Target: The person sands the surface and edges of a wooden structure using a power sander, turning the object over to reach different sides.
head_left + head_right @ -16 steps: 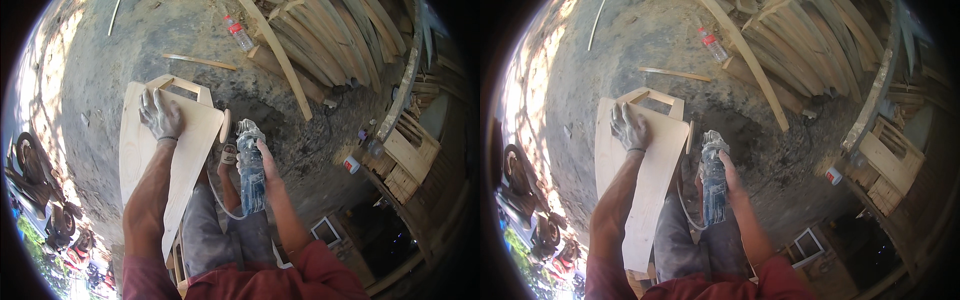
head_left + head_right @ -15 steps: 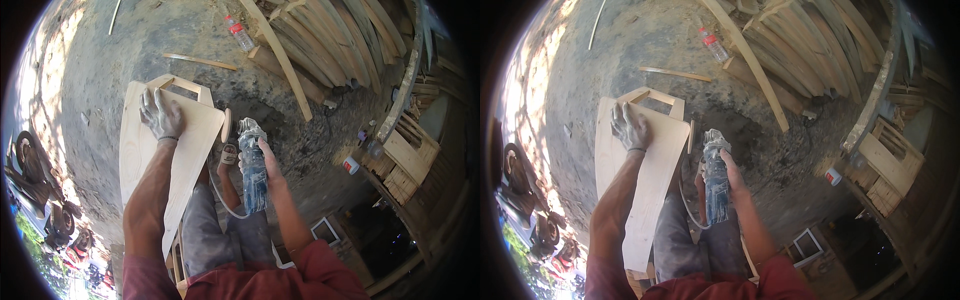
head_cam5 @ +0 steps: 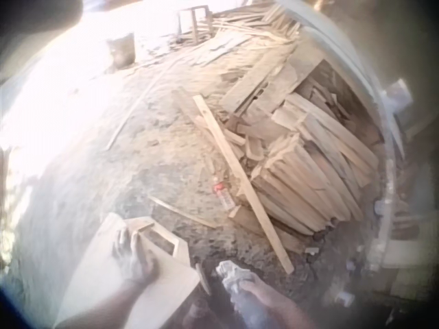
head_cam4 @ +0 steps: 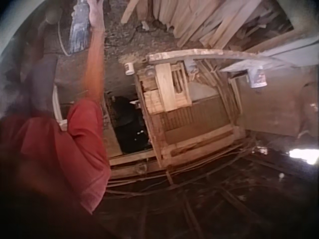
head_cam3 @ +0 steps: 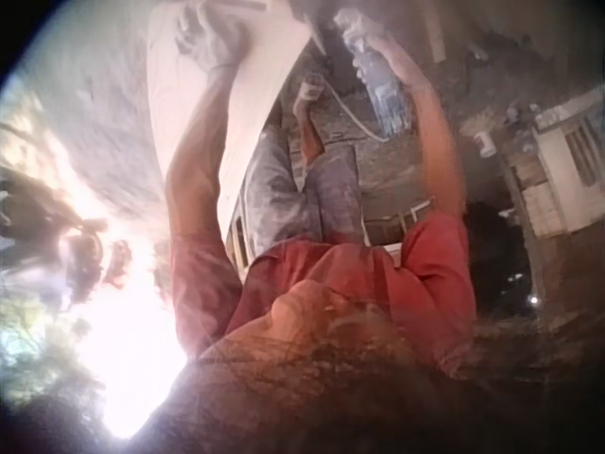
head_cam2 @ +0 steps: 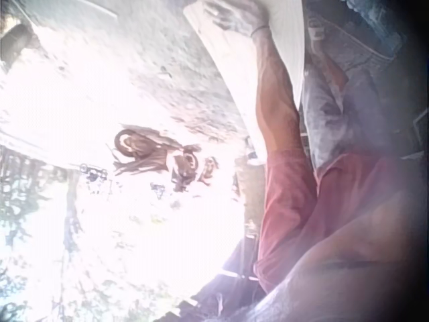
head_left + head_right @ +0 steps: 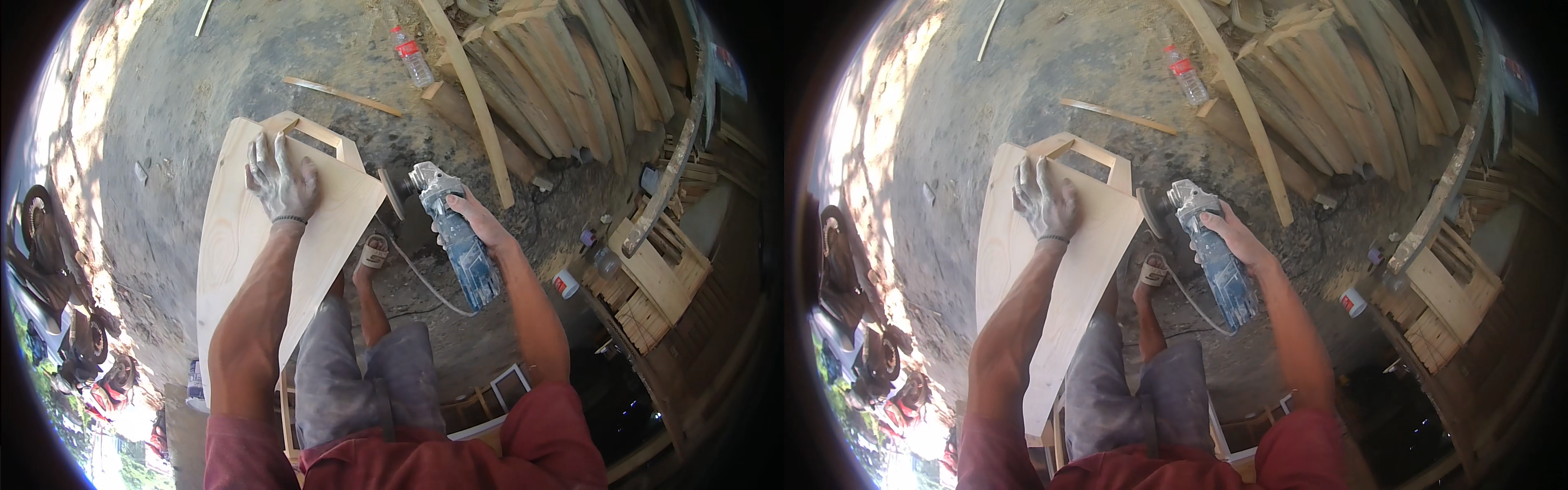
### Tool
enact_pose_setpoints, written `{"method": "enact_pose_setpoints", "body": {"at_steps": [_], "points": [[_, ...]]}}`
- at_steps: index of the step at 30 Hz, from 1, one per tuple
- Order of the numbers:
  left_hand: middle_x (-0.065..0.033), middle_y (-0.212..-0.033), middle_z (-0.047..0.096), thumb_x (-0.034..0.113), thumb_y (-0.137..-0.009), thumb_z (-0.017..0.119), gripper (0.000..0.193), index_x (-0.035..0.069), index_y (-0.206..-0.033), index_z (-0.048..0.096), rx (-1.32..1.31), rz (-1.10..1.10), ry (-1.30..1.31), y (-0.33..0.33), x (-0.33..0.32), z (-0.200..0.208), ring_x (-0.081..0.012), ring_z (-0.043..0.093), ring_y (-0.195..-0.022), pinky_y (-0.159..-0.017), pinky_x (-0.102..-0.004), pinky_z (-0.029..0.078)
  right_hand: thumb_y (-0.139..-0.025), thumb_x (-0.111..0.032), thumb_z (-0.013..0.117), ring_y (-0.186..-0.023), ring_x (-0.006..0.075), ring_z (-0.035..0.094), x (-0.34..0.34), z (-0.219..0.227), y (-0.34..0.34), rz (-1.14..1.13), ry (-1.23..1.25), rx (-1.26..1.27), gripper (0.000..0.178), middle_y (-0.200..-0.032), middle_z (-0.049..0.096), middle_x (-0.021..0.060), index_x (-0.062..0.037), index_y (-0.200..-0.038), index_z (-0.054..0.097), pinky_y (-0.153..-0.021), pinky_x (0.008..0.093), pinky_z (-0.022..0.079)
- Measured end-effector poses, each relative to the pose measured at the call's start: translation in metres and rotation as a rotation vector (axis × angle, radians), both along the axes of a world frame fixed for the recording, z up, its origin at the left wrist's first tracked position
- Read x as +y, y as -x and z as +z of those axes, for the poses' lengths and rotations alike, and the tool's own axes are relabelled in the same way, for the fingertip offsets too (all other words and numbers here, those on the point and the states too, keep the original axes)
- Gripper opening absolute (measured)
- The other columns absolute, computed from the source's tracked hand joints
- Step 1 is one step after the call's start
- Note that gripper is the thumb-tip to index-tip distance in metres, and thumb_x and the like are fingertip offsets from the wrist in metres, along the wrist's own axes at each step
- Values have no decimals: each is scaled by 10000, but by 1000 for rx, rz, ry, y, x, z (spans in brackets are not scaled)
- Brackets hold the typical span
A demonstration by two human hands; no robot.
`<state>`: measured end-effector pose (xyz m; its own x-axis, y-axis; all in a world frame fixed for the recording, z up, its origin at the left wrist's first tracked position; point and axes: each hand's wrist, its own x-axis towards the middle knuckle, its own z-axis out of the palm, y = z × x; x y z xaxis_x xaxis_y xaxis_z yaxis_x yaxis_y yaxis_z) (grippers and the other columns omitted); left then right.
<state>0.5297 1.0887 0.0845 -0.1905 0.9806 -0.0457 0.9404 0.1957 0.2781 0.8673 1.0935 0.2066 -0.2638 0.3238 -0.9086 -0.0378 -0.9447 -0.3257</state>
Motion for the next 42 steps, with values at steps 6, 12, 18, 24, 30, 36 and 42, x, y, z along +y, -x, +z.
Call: {"method": "enact_pose_setpoints", "body": {"at_steps": [6,12,18,24,30,36,42], "points": [[-175,-1614,305,385,-911,595,671,100,-1498,438,2,1,-14,0,-1,-1,-372,210,-1528,-1207,-562,137,-1014,-374,624,-718,197,692,-6,13,-13,-46,-22,24,598,-979,646,130,-69,-1445,344,-611,337,598],[-167,-1611,314,385,-914,594,660,126,-1502,447,9,18,-70,-1,0,0,-358,218,-1528,-1205,-563,160,-1010,-516,555,-826,243,672,-112,30,-14,-605,51,317,620,-1049,613,147,-79,-1425,410,-679,384,591],[-166,-1593,368,422,-903,614,669,108,-1481,489,-6,34,-165,-2,4,-4,-331,261,-1521,-1229,-522,164,-969,-644,552,-995,302,598,-218,28,-2,-981,55,831,784,-1198,511,171,-63,-1467,382,-889,485,515],[-169,-1574,401,441,-847,677,707,87,-1437,516,-107,50,-224,0,-9,-5,-331,289,-1511,-1225,-520,197,-958,-561,644,-1023,266,624,-248,49,29,-1165,207,980,732,-1197,530,148,-59,-1430,396,-908,454,537],[-177,-1573,402,352,-794,716,712,63,-1412,514,-218,-39,-286,-7,-37,6,-355,301,-1503,-1225,-508,227,-953,-496,686,-1036,229,634,-231,77,71,-1156,210,1067,681,-1194,540,111,-37,-1371,406,-932,429,543],[-176,-1556,443,325,-876,669,611,86,-1421,532,-375,-207,-95,24,-96,32,-363,332,-1493,-1220,-514,248,-963,-485,673,-1063,246,601,-219,93,75,-1102,162,1134,666,-1203,516,116,-69,-1400,389,-962,453,519],[-206,-957,728,494,-1078,327,642,-10,-1158,716,-1683,-34,404,-13,-266,131,-300,717,-907,-890,-383,537,-960,-479,667,-1054,242,586,-180,95,77,-1145,181,1076,659,-1194,513,112,-51,-1380,394,-967,444,515]]}}
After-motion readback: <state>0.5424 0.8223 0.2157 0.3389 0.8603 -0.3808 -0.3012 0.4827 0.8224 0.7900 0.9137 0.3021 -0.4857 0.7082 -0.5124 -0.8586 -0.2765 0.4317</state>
